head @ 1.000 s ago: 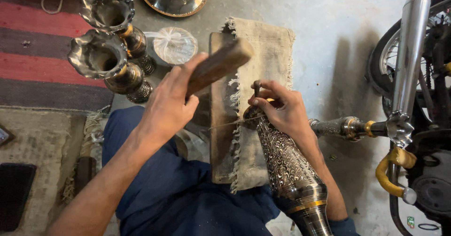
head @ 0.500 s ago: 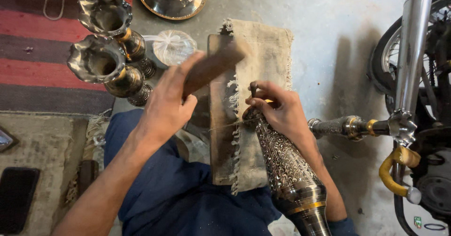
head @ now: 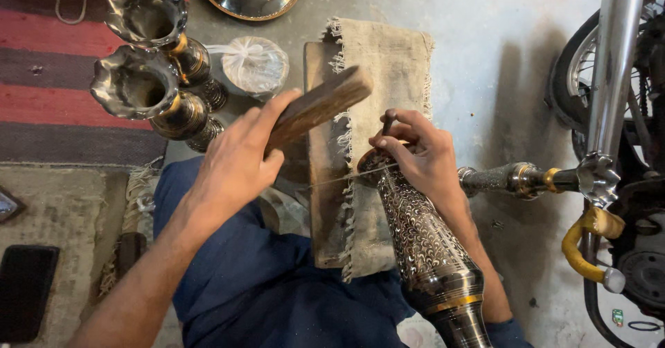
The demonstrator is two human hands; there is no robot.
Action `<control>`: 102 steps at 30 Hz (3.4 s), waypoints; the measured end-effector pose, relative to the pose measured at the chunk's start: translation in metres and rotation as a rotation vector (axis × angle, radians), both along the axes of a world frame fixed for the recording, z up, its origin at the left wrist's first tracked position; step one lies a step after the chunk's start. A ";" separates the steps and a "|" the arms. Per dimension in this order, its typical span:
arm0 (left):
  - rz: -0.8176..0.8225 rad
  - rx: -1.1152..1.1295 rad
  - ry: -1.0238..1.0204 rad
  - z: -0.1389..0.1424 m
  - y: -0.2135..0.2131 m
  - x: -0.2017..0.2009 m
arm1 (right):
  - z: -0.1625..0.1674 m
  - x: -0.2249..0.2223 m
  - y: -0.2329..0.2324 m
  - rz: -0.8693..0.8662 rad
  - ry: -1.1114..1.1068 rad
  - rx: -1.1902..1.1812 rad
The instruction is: The person sits on the floor with an engraved brass vase held against a cloth-covered board on their lap. They hold a chisel against the vase surface with one hand and strike it repeatedly with a wooden mallet held in the other hand, cutting decorative patterns into the metal, repositioning the vase and chisel as they work around the body.
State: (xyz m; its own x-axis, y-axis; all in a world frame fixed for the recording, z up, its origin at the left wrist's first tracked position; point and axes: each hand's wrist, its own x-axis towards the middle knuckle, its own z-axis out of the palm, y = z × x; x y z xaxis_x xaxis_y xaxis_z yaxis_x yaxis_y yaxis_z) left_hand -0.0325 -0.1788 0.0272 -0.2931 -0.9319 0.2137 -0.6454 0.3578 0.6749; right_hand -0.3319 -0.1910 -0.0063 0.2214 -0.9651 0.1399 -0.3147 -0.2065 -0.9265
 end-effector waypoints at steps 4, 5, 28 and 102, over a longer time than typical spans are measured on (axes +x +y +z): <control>0.015 -0.068 -0.126 0.007 -0.012 -0.006 | -0.001 0.000 0.001 -0.059 0.024 0.029; -0.007 -0.080 -0.024 0.009 -0.014 -0.008 | 0.000 -0.001 0.000 -0.084 0.062 0.044; -0.033 -0.185 -0.145 0.008 -0.024 -0.015 | 0.010 0.002 -0.006 -0.036 0.096 -0.001; -0.090 -0.307 -0.501 0.027 -0.049 -0.033 | -0.006 -0.013 -0.010 -0.096 -0.118 0.052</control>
State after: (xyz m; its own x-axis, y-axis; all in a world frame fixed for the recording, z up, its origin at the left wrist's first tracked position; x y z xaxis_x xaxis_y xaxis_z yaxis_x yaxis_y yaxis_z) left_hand -0.0653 -0.2275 0.0540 -0.5027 -0.8160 0.2852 -0.8167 0.5565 0.1527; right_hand -0.3451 -0.2006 -0.0128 0.1125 -0.9877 0.1090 -0.2193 -0.1317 -0.9667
